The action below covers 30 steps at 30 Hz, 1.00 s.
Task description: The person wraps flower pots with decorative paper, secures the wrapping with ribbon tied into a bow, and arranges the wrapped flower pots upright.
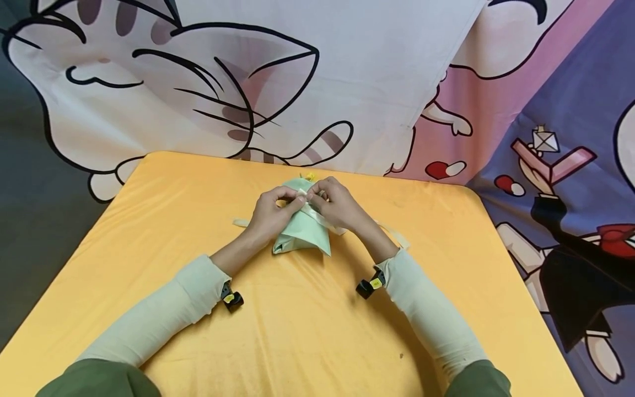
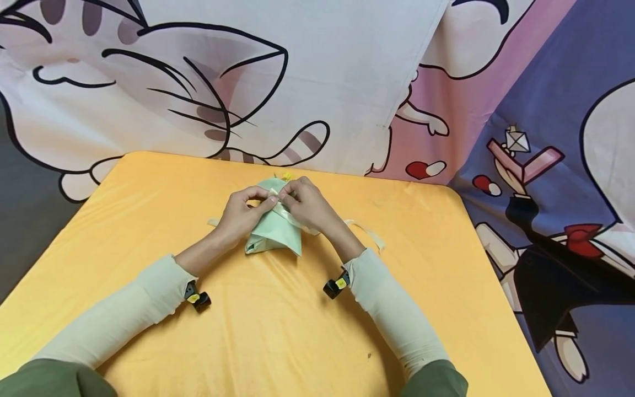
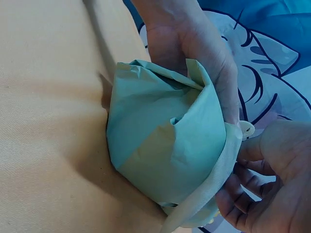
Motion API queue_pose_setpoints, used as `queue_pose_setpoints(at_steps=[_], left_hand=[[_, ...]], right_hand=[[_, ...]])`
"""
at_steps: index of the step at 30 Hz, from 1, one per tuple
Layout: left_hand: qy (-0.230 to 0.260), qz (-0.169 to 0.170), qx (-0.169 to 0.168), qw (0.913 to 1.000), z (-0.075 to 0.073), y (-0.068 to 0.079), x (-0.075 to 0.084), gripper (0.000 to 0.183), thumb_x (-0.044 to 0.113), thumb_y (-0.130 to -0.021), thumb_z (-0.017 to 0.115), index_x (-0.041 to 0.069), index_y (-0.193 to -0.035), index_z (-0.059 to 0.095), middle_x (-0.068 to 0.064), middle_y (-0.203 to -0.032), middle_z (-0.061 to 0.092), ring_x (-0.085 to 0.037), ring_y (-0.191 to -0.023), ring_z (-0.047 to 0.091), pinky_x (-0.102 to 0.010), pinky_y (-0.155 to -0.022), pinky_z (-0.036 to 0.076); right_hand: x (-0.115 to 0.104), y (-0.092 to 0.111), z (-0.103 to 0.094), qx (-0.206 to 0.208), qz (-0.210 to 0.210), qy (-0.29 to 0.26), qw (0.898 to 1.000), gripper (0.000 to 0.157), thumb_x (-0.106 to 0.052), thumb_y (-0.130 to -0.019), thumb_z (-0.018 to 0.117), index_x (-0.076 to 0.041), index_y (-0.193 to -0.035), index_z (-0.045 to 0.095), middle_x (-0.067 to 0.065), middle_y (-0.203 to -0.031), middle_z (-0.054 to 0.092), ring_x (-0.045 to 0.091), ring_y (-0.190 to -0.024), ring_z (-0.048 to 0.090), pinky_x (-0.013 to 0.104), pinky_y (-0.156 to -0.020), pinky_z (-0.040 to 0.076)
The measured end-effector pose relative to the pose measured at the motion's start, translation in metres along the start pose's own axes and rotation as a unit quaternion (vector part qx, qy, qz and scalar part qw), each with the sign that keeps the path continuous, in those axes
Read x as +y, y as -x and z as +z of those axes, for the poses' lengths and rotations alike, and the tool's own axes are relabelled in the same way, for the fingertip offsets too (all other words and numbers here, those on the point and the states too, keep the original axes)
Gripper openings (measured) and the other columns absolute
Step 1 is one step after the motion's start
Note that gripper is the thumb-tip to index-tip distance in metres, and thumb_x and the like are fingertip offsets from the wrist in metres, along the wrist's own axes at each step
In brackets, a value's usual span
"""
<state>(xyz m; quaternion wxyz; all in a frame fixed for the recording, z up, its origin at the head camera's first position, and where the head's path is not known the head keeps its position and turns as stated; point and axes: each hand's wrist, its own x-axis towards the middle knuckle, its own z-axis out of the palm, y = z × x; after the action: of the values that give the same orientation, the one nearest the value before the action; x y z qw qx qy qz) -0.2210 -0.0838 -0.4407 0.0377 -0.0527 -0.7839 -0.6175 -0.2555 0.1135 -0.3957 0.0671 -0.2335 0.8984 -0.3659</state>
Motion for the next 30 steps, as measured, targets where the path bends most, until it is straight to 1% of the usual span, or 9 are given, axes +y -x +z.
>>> queue_pose_setpoints(at_steps=[5, 13, 15, 18, 20, 22, 25, 28, 30], left_hand=[[0.012, -0.013, 0.0, 0.9998, 0.001, 0.001, -0.002, 0.021, 0.022, -0.109, 0.078, 0.002, -0.117, 0.08, -0.015, -0.124, 0.077, -0.026, -0.122, 0.066, -0.029, -0.094, 0.053], [0.027, -0.009, 0.011, 0.9995, 0.002, 0.001, -0.003, 0.021, 0.018, -0.107, 0.08, -0.001, -0.116, 0.082, -0.017, -0.12, 0.076, -0.023, -0.116, 0.066, -0.019, -0.083, 0.053], [0.037, -0.012, 0.014, 0.9992, 0.003, 0.001, -0.002, 0.021, 0.017, -0.107, 0.079, -0.001, -0.116, 0.082, -0.016, -0.119, 0.076, -0.023, -0.116, 0.066, -0.018, -0.081, 0.055], [0.054, -0.018, 0.019, 0.9982, 0.005, 0.0, -0.004, 0.021, 0.017, -0.108, 0.079, -0.002, -0.116, 0.082, -0.014, -0.119, 0.076, -0.022, -0.116, 0.067, -0.016, -0.079, 0.057], [0.068, -0.022, 0.02, 0.9972, 0.006, 0.0, -0.004, 0.021, 0.017, -0.108, 0.079, -0.002, -0.117, 0.082, -0.013, -0.12, 0.076, -0.022, -0.117, 0.067, -0.016, -0.078, 0.058], [0.077, -0.025, 0.023, 0.9964, 0.007, 0.0, -0.005, 0.022, 0.017, -0.108, 0.079, -0.002, -0.118, 0.082, -0.012, -0.12, 0.076, -0.021, -0.117, 0.067, -0.015, -0.078, 0.059], [0.093, -0.028, 0.026, 0.9949, 0.007, 0.001, -0.004, 0.022, 0.015, -0.107, 0.08, -0.003, -0.12, 0.081, -0.01, -0.119, 0.075, -0.02, -0.116, 0.066, -0.015, -0.078, 0.06], [0.106, -0.027, 0.027, 0.9936, 0.008, 0.001, -0.004, 0.021, 0.014, -0.107, 0.079, -0.003, -0.12, 0.081, -0.011, -0.119, 0.075, -0.019, -0.115, 0.066, -0.015, -0.079, 0.06], [0.112, -0.031, 0.026, 0.9929, 0.008, 0.001, -0.004, 0.02, 0.013, -0.107, 0.079, -0.004, -0.119, 0.081, -0.01, -0.119, 0.076, -0.018, -0.115, 0.066, -0.015, -0.079, 0.061]], right_hand=[[0.003, 0.002, 0.003, 0.018, -0.007, -0.003, 1.0, 0.021, -0.017, -0.119, 0.059, -0.003, -0.119, 0.075, 0.015, -0.123, 0.061, 0.026, -0.102, 0.053, 0.039, -0.089, 0.046], [0.006, 0.005, 0.008, 0.038, -0.023, -0.012, 0.999, 0.016, -0.016, -0.119, 0.058, -0.005, -0.121, 0.07, 0.015, -0.121, 0.061, 0.027, -0.102, 0.054, 0.04, -0.091, 0.046], [0.006, 0.007, 0.008, 0.04, -0.02, -0.015, 0.999, 0.017, -0.02, -0.119, 0.058, -0.006, -0.123, 0.068, 0.014, -0.122, 0.061, 0.028, -0.104, 0.057, 0.041, -0.092, 0.049], [0.006, 0.014, 0.005, 0.042, -0.01, -0.017, 0.999, 0.021, -0.026, -0.117, 0.063, -0.008, -0.125, 0.065, 0.014, -0.125, 0.062, 0.029, -0.108, 0.062, 0.043, -0.094, 0.055], [0.005, 0.022, 0.002, 0.037, -0.008, -0.008, 0.999, 0.024, -0.03, -0.112, 0.069, -0.009, -0.125, 0.067, 0.013, -0.126, 0.062, 0.031, -0.11, 0.064, 0.044, -0.094, 0.057], [0.005, 0.03, 0.0, 0.027, -0.014, 0.005, 1.0, 0.022, -0.029, -0.109, 0.072, -0.01, -0.12, 0.071, 0.014, -0.127, 0.062, 0.033, -0.112, 0.063, 0.045, -0.092, 0.057], [0.004, 0.036, -0.001, 0.019, -0.036, 0.03, 0.999, 0.016, -0.025, -0.109, 0.073, -0.009, -0.113, 0.076, 0.016, -0.128, 0.063, 0.034, -0.114, 0.063, 0.044, -0.092, 0.056], [0.001, 0.035, 0.001, 0.032, -0.042, 0.031, 0.998, 0.015, -0.021, -0.111, 0.073, -0.007, -0.109, 0.078, 0.017, -0.128, 0.065, 0.032, -0.112, 0.065, 0.043, -0.093, 0.057], [0.0, 0.031, 0.003, 0.049, -0.029, 0.024, 0.998, 0.017, -0.023, -0.11, 0.075, -0.007, -0.106, 0.08, 0.015, -0.126, 0.067, 0.03, -0.11, 0.066, 0.043, -0.092, 0.057]])
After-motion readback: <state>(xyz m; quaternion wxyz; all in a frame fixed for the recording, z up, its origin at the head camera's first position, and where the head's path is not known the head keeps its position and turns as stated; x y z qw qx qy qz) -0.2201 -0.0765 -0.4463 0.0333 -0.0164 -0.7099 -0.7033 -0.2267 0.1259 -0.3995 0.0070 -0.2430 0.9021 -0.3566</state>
